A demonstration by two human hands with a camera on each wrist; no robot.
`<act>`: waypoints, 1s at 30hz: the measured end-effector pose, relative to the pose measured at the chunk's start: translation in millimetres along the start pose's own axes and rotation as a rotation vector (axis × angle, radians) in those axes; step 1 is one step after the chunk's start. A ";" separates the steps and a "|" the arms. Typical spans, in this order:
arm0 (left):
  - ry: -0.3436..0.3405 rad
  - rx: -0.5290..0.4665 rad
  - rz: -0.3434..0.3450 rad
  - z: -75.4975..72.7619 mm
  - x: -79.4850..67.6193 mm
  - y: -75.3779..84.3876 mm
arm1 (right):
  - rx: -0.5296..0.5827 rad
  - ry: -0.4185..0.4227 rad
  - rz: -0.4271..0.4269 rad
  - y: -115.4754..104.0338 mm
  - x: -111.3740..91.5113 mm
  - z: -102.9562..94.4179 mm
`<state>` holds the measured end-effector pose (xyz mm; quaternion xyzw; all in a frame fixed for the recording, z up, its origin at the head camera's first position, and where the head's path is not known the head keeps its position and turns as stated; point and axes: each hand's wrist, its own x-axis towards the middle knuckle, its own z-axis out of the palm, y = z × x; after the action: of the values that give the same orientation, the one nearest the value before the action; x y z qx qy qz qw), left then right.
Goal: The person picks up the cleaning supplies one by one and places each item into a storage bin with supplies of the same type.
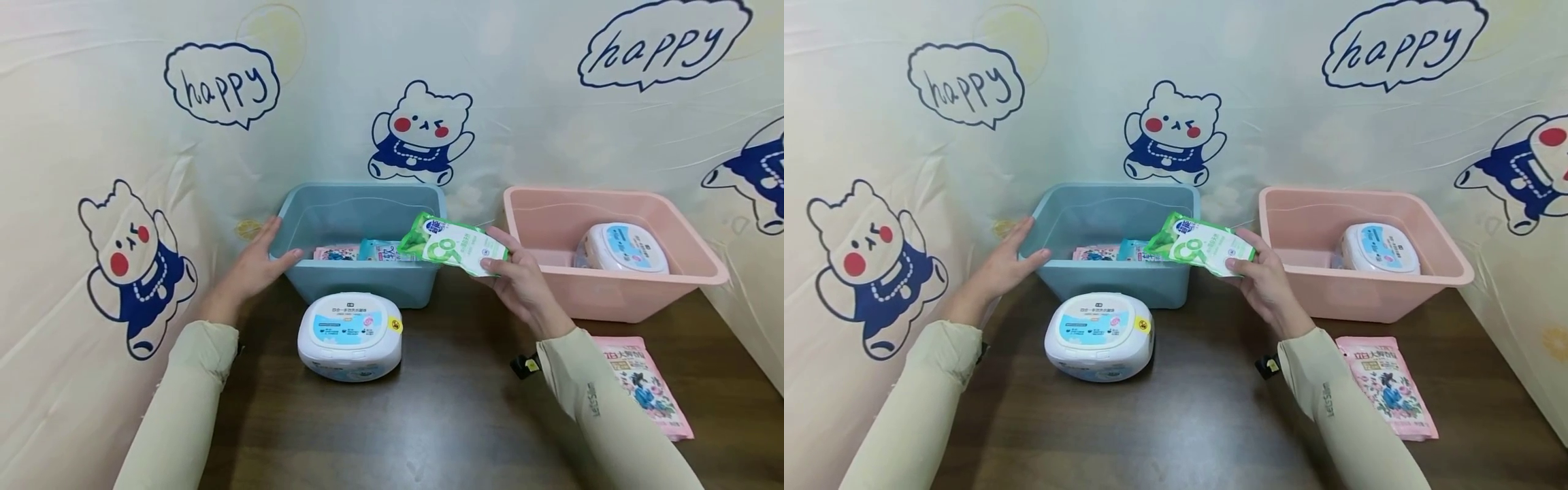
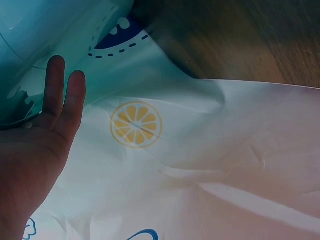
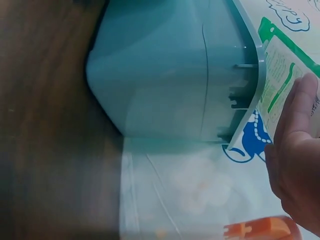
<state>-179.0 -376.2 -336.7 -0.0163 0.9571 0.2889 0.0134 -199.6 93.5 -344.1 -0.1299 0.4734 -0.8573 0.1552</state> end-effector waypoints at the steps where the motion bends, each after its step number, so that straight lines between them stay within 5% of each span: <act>1: 0.001 0.001 0.000 -0.2 0.0 0.2 | -0.005 0.002 -0.001 -0.7 4.1 1.5; 15: 0.011 -0.012 -0.009 0.6 -1.6 1.3 | -0.114 -0.009 0.083 -1.9 62.8 27.0; 30: 0.016 -0.026 -0.005 1.1 -2.4 -0.1 | -0.203 -0.024 0.163 -2.9 103.1 45.8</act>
<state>-176.6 -375.6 -337.6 -0.0211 0.9533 0.3012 0.0062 -277.7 19.5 -310.1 -0.1163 0.5651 -0.7878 0.2158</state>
